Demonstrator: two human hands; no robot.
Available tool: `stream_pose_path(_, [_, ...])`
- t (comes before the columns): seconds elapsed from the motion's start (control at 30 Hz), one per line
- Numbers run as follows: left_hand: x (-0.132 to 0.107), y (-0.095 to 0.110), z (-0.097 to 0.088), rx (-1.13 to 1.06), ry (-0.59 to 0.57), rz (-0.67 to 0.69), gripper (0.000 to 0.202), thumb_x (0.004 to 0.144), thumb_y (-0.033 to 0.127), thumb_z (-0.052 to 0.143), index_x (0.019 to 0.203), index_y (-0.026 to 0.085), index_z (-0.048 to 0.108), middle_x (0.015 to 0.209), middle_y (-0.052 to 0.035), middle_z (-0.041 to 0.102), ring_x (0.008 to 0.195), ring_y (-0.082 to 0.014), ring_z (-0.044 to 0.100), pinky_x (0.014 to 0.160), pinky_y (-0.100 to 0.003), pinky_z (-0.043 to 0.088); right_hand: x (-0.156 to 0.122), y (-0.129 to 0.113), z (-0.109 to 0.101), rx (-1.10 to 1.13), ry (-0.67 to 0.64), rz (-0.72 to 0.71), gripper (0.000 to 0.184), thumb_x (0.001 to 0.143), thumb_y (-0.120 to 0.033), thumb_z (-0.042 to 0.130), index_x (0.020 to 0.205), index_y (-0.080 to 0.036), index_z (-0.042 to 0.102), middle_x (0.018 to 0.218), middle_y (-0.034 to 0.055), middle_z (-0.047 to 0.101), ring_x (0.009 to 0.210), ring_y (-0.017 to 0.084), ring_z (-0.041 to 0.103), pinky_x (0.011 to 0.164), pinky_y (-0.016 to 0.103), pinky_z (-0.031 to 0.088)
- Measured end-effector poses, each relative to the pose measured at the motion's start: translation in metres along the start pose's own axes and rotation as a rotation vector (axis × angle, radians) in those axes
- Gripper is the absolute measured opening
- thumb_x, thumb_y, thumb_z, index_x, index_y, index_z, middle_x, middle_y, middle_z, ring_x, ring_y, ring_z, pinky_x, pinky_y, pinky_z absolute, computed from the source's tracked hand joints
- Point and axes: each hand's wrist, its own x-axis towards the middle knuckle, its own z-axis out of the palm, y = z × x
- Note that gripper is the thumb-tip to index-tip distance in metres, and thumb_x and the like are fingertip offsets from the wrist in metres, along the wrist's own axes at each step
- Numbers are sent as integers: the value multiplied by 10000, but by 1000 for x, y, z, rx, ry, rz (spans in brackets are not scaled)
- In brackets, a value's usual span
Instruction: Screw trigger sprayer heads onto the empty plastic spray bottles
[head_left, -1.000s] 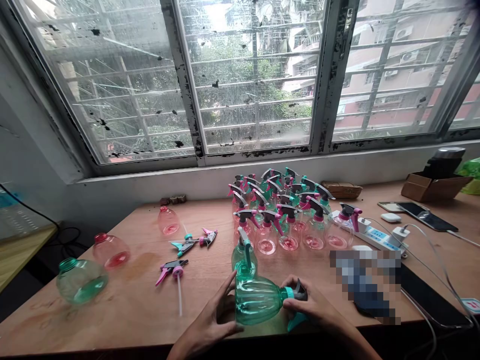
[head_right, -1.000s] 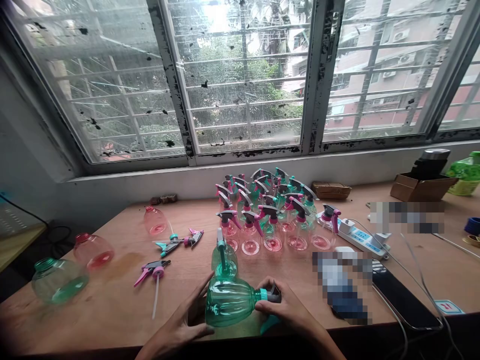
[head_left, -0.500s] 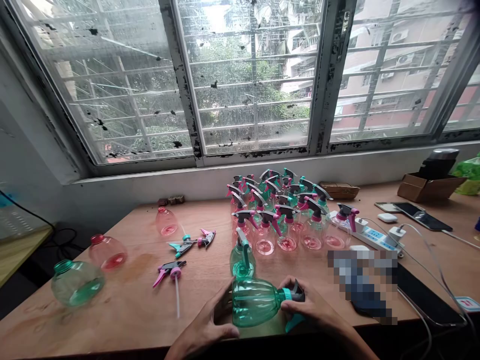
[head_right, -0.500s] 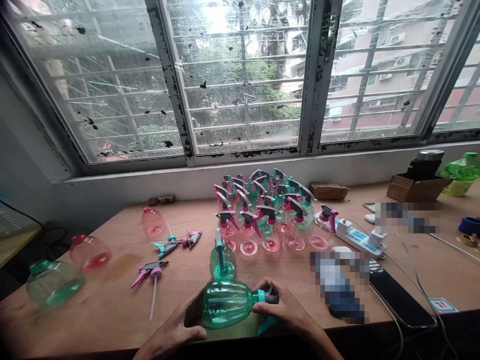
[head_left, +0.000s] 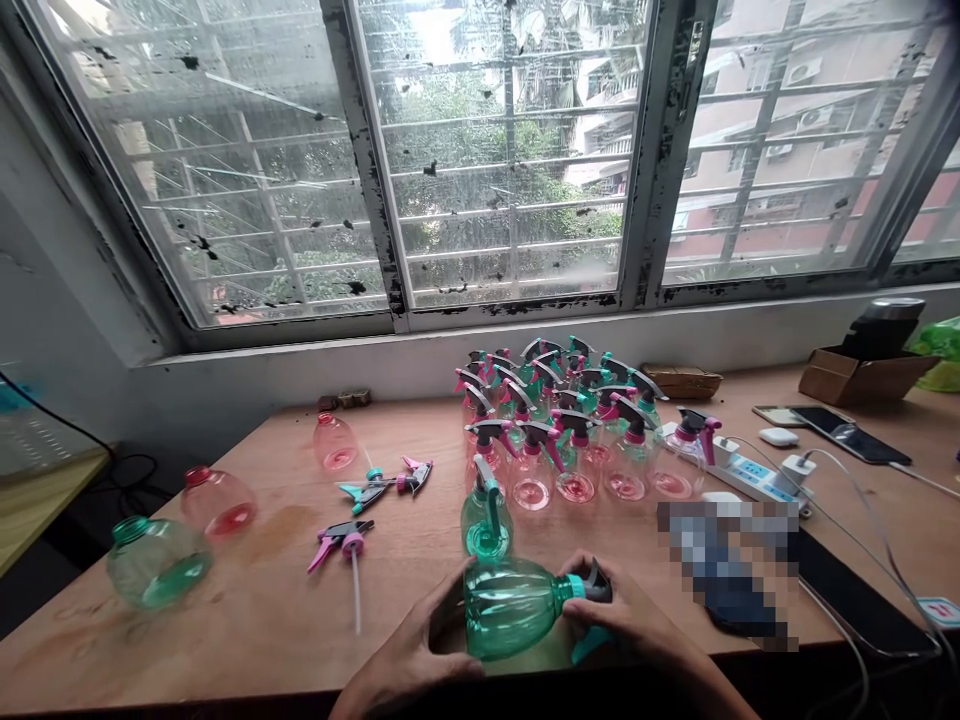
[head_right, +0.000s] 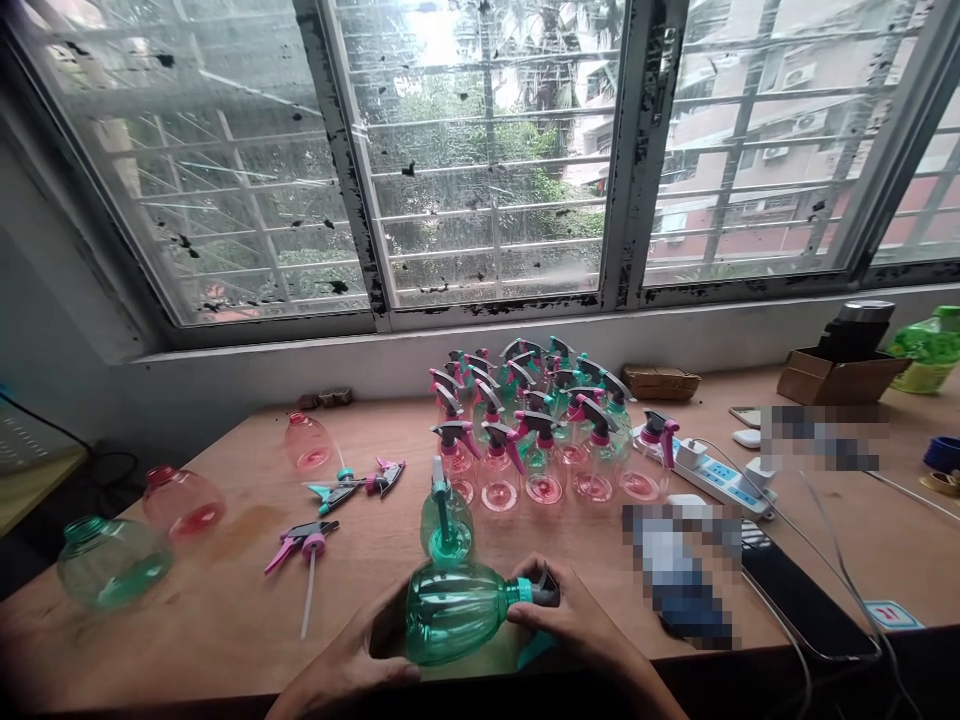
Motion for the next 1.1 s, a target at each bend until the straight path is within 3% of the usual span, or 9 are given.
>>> stream_pose_path(0.13, [-1,4,2,36,-9,-29,985,826,198,766,1597,387,183,1617,-63,429,1490,-325,402,1238,-546,310,1,4,1,62,-22,10,410,757,-499,839,892,-187,609,665,-16,675,593,163,605,580,266,444])
stream_pose_path(0.2, [-2,3,2,35,11,-40,1038,803,171,777,1600,394,151,1633,-64,401,1499,-326,385,1243,-544,299,1,4,1,63,-26,7,416,755,-503,842,893,-189,607,661,-18,675,597,163,603,578,262,438])
stream_pose_path(0.3, [-2,-2,0,25,53,-36,1096,681,156,868,1581,350,274,1663,-67,343,1536,-357,295,1267,-553,237,1,4,0,36,-11,4,421,733,-488,865,895,-187,619,660,-34,646,600,154,584,570,250,417])
stream_pose_path(0.4, [-2,-4,0,2,34,-13,1002,675,179,883,1538,310,390,1638,-81,390,1519,-363,332,1264,-544,256,1,5,0,35,-5,7,424,731,-481,870,903,-185,620,666,-36,638,600,152,578,572,250,409])
stream_pose_path(0.57, [-2,1,2,21,3,-6,967,842,190,760,1598,375,186,1632,-75,398,1498,-324,387,1234,-541,317,1,8,0,84,-47,3,407,786,-491,826,903,-181,590,668,-6,684,604,166,595,595,270,424])
stream_pose_path(0.67, [-2,1,1,31,25,-13,1032,773,198,825,1594,356,220,1664,-77,334,1514,-348,347,1251,-557,270,2,10,-1,47,-28,-14,403,768,-463,851,910,-178,604,689,-18,667,622,155,583,591,252,412])
stream_pose_path(0.8, [-2,1,1,3,21,-26,987,690,214,887,1537,281,385,1621,-93,412,1505,-373,352,1265,-558,238,2,11,-2,26,-14,-17,408,750,-444,872,927,-176,620,722,-24,655,641,150,591,594,243,421])
stream_pose_path(1.0, [-3,5,4,8,11,-7,973,836,202,776,1597,371,193,1618,-85,415,1486,-317,408,1226,-523,334,1,9,-1,94,-50,4,403,788,-460,840,936,-174,596,672,-23,670,607,148,596,596,249,432])
stream_pose_path(1.1, [-3,3,2,3,15,-15,1093,742,189,855,1599,354,198,1639,-89,376,1506,-342,362,1248,-543,279,0,9,-2,60,-34,-5,404,762,-435,866,928,-170,610,695,-35,647,622,137,582,595,235,418])
